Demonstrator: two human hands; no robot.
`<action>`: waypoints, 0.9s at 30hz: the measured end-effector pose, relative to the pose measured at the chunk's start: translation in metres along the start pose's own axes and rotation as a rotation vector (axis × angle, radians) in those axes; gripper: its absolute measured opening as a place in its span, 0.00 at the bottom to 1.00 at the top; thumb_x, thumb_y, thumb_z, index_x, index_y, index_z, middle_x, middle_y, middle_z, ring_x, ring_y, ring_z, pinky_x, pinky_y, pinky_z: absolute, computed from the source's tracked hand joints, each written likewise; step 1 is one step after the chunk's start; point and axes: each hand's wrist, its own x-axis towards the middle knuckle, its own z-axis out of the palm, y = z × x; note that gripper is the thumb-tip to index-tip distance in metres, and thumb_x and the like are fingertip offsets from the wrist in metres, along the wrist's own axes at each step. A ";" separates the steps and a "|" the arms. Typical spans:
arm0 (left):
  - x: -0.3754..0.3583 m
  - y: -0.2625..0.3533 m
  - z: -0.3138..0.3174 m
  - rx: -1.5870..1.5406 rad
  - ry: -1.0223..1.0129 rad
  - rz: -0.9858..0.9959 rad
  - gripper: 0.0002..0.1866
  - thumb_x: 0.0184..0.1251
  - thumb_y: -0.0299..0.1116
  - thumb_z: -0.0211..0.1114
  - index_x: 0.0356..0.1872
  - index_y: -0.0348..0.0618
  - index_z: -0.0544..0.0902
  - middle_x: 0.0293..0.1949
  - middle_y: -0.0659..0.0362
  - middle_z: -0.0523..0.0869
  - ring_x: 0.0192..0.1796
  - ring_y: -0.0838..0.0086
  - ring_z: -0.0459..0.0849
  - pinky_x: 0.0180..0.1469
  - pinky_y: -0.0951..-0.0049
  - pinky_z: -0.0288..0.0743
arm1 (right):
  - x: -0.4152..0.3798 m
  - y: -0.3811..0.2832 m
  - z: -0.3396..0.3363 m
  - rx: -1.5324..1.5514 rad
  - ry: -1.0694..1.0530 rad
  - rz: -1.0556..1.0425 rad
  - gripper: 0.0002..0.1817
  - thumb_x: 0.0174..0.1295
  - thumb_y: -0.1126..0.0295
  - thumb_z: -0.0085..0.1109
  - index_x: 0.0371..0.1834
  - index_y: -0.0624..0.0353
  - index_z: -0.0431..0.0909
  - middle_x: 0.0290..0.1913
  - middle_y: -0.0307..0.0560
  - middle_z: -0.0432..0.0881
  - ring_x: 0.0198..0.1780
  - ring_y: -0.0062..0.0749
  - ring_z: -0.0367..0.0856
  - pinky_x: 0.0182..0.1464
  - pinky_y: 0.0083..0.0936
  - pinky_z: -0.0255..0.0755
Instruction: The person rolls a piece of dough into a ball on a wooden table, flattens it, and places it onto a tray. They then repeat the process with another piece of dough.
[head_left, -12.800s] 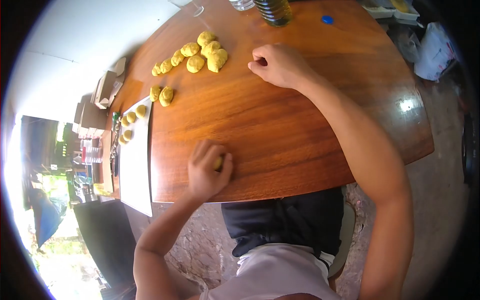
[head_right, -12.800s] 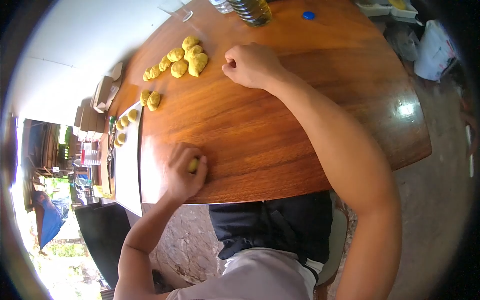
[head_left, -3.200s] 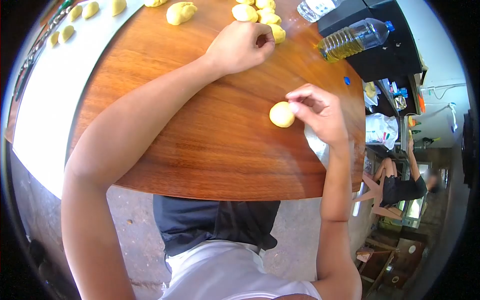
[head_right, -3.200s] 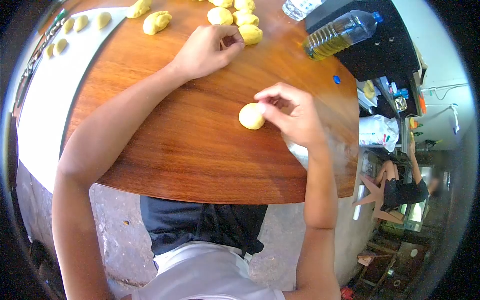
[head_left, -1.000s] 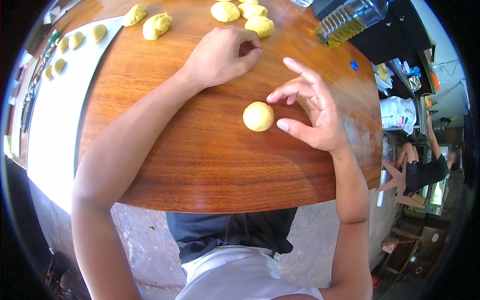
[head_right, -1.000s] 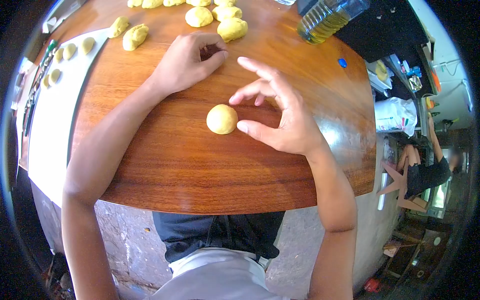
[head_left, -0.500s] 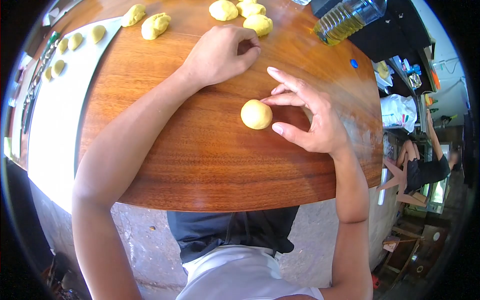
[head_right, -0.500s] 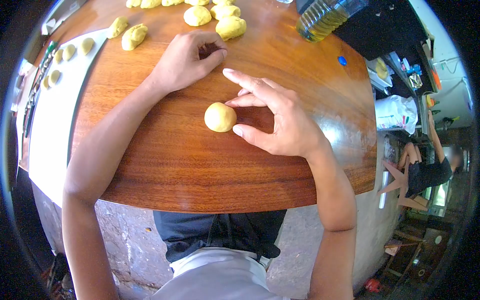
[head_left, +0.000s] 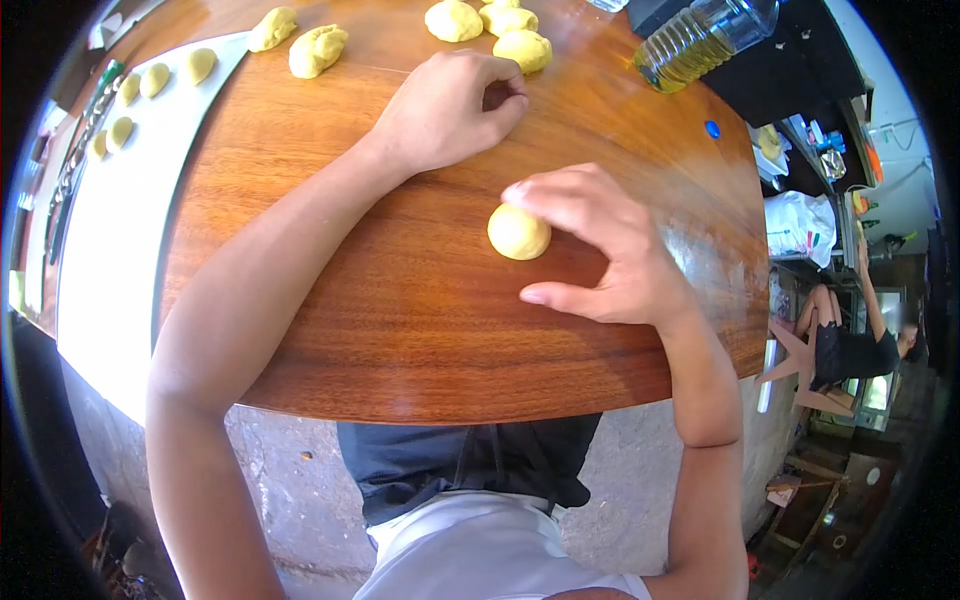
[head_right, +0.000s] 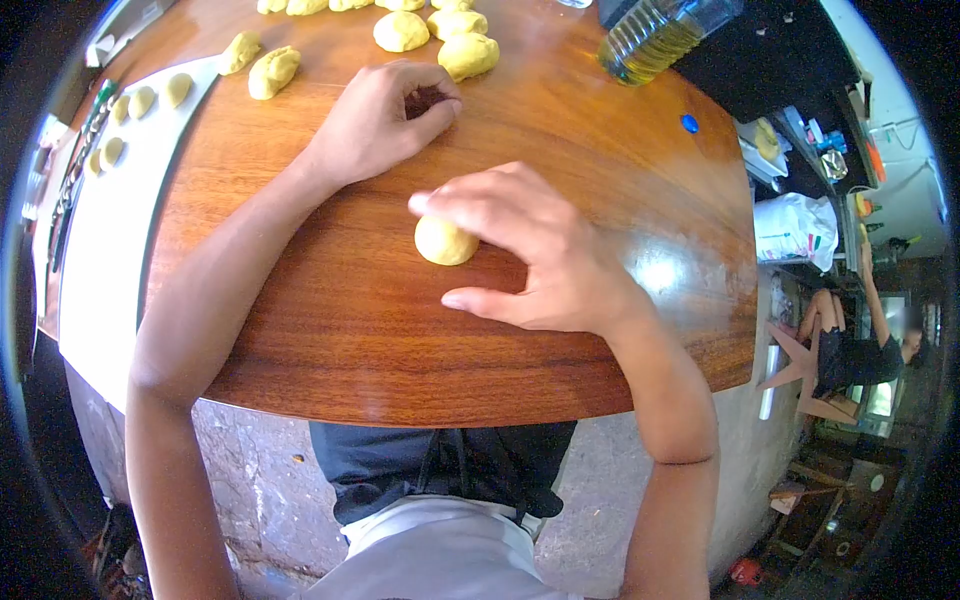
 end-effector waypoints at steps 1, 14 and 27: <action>0.000 0.000 0.000 0.007 0.001 -0.004 0.10 0.67 0.31 0.68 0.42 0.35 0.88 0.33 0.48 0.91 0.35 0.66 0.91 0.44 0.66 0.84 | -0.002 0.000 0.005 -0.009 -0.047 0.058 0.32 0.52 0.65 0.80 0.63 0.55 0.84 0.59 0.49 0.84 0.56 0.46 0.81 0.60 0.39 0.77; 0.000 -0.002 0.001 0.007 0.007 0.012 0.10 0.66 0.32 0.68 0.41 0.36 0.89 0.35 0.49 0.92 0.37 0.62 0.92 0.46 0.64 0.84 | 0.003 -0.004 0.000 -0.261 0.147 0.106 0.28 0.59 0.70 0.75 0.65 0.60 0.83 0.64 0.50 0.85 0.64 0.50 0.82 0.67 0.41 0.77; -0.001 -0.002 -0.001 0.011 -0.018 -0.007 0.09 0.65 0.31 0.67 0.40 0.37 0.88 0.35 0.49 0.91 0.38 0.59 0.91 0.47 0.62 0.84 | 0.001 -0.002 -0.006 -0.228 0.252 -0.018 0.30 0.70 0.70 0.64 0.73 0.71 0.72 0.70 0.67 0.78 0.71 0.59 0.78 0.74 0.45 0.71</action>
